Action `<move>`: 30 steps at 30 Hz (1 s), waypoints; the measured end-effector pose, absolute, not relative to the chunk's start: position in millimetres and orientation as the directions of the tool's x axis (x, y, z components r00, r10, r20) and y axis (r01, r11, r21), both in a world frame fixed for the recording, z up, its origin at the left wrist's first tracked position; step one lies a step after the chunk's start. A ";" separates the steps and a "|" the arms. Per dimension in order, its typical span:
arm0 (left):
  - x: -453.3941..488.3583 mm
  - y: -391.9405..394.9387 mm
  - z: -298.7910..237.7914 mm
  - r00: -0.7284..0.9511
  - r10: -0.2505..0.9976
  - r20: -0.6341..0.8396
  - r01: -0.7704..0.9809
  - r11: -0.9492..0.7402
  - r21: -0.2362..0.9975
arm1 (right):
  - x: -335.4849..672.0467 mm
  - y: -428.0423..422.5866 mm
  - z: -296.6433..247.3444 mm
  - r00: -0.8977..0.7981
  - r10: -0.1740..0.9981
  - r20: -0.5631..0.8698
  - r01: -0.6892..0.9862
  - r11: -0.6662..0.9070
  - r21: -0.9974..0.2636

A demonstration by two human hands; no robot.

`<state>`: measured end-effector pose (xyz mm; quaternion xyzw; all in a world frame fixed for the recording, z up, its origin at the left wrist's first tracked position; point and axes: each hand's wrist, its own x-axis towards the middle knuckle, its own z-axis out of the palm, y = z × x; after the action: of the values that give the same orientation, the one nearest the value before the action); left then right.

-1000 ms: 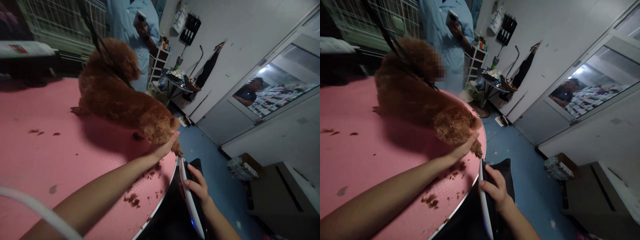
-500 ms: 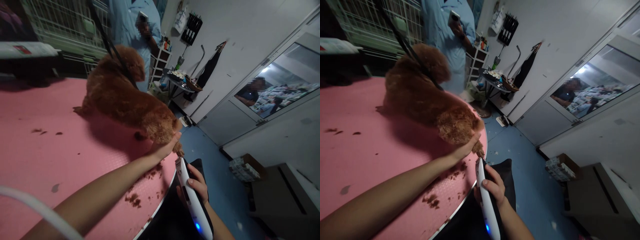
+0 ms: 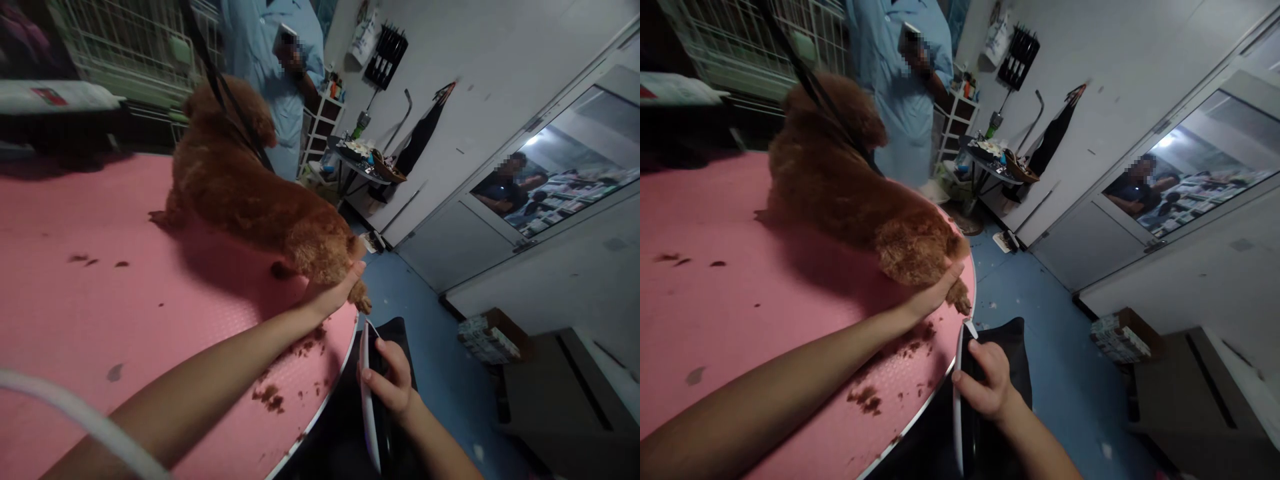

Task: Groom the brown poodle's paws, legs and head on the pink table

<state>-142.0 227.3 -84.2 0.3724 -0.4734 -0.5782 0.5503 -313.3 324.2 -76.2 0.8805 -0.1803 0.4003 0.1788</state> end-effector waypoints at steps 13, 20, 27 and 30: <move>-137.9 226.8 -81.0 -0.216 -0.975 0.057 0.322 -0.016 0.946 | -315.6 305.0 -79.8 0.648 -0.056 0.760 -0.398 -0.875 0.275; -134.9 232.9 -67.7 -0.094 -0.995 0.044 0.328 0.011 0.944 | -306.9 302.2 -74.8 0.639 -0.089 0.764 -0.391 -0.893 0.223; -135.7 231.7 -70.2 -0.150 -0.987 0.062 0.335 0.008 0.942 | -307.9 319.9 -80.0 0.595 -0.199 0.779 -0.464 -0.876 0.131; -136.7 230.2 -73.6 -0.143 -0.988 0.064 0.337 0.012 0.941 | -303.9 318.1 -88.5 0.583 -0.188 0.791 -0.497 -0.852 0.165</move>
<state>-136.7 230.2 -73.6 0.3583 -0.4538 -0.6046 0.5478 -303.9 318.1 -88.5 0.8695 -0.1969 0.4120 0.1881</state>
